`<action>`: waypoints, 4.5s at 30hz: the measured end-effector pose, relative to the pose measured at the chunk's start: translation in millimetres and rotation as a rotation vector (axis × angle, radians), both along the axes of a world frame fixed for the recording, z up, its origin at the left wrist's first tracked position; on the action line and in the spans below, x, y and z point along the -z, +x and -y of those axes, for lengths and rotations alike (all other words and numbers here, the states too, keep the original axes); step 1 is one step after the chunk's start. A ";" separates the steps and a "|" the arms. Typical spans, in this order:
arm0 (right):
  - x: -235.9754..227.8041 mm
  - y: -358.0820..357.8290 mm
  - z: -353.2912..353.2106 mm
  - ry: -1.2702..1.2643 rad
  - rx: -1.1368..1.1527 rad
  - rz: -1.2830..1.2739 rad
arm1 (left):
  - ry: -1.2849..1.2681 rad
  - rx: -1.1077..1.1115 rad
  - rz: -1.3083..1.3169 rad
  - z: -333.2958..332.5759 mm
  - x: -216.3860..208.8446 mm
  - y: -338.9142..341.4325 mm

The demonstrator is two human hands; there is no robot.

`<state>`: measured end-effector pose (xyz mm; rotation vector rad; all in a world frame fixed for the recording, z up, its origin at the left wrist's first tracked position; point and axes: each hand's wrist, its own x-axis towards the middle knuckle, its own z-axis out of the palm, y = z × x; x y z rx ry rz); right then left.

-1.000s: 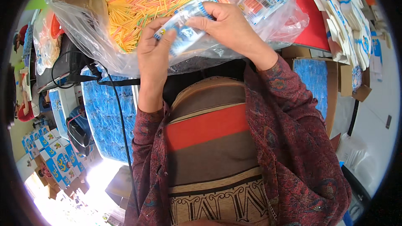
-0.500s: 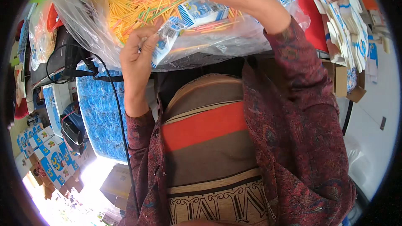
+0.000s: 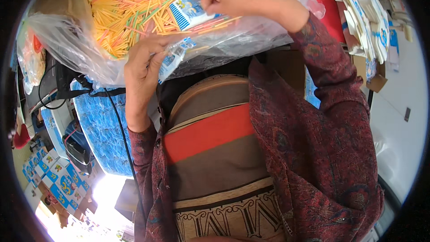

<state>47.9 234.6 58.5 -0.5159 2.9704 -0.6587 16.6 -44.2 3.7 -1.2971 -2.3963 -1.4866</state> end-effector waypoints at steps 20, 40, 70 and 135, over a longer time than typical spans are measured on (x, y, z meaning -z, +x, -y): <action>26.6 49.7 0.7 0.110 -0.002 -0.209 | -0.212 0.035 -0.320 -17.3 -2.6 22.1; 25.5 41.9 -12.3 -0.136 0.040 -0.015 | -0.183 0.178 -0.320 -5.8 -6.5 30.9; 14.2 26.3 19.3 -0.295 -0.033 -0.119 | -0.167 0.218 -0.321 -9.1 -13.9 35.2; 12.3 -99.9 89.0 0.336 -0.085 -0.297 | 0.061 0.022 0.117 1.4 12.1 8.1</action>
